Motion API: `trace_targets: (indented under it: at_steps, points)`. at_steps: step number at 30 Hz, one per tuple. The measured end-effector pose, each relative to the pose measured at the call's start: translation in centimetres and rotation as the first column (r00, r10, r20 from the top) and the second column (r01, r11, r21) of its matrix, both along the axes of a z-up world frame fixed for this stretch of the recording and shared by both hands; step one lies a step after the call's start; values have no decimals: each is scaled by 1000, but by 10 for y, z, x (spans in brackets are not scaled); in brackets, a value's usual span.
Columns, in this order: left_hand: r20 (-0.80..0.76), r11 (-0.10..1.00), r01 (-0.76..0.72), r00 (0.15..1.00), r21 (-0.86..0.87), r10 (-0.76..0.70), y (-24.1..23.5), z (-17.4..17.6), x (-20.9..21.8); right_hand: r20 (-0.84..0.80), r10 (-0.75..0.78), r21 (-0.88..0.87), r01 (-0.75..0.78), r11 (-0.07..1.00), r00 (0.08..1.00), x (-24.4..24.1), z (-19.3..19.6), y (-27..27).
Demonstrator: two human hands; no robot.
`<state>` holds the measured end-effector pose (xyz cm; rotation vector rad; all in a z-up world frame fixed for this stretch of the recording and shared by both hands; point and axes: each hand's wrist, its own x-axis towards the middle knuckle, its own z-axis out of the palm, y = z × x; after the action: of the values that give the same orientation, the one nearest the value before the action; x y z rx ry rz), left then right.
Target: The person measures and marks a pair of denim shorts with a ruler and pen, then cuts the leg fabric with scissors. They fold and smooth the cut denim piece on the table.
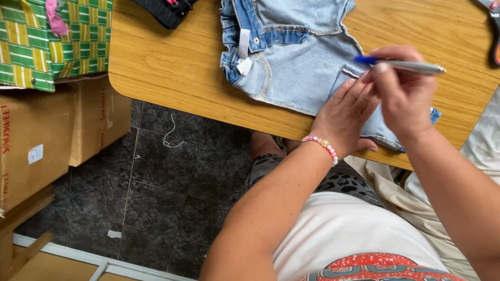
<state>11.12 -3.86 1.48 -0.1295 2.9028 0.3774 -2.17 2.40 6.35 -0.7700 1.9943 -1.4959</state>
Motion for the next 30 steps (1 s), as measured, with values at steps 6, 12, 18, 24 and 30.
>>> trace_targets:
  at_steps: [6,12,18,24,30]
  points:
    - [-290,979,-76,948,190,130,-6,-19,-9,-454,168,365,10,931,875,-31,5,88]
    - [-578,996,-79,815,-42,40,-35,-3,-26,-641,346,535,76,841,685,-22,-39,131]
    - [-557,998,-68,828,8,61,-35,5,-46,-580,187,435,107,894,793,-18,-25,134]
    - [-387,957,-275,876,90,288,-118,50,-64,-313,-116,153,170,973,943,-73,68,128]
    - [-475,889,-450,802,-79,364,-256,-1,-148,-563,-63,279,261,924,824,-135,11,131]
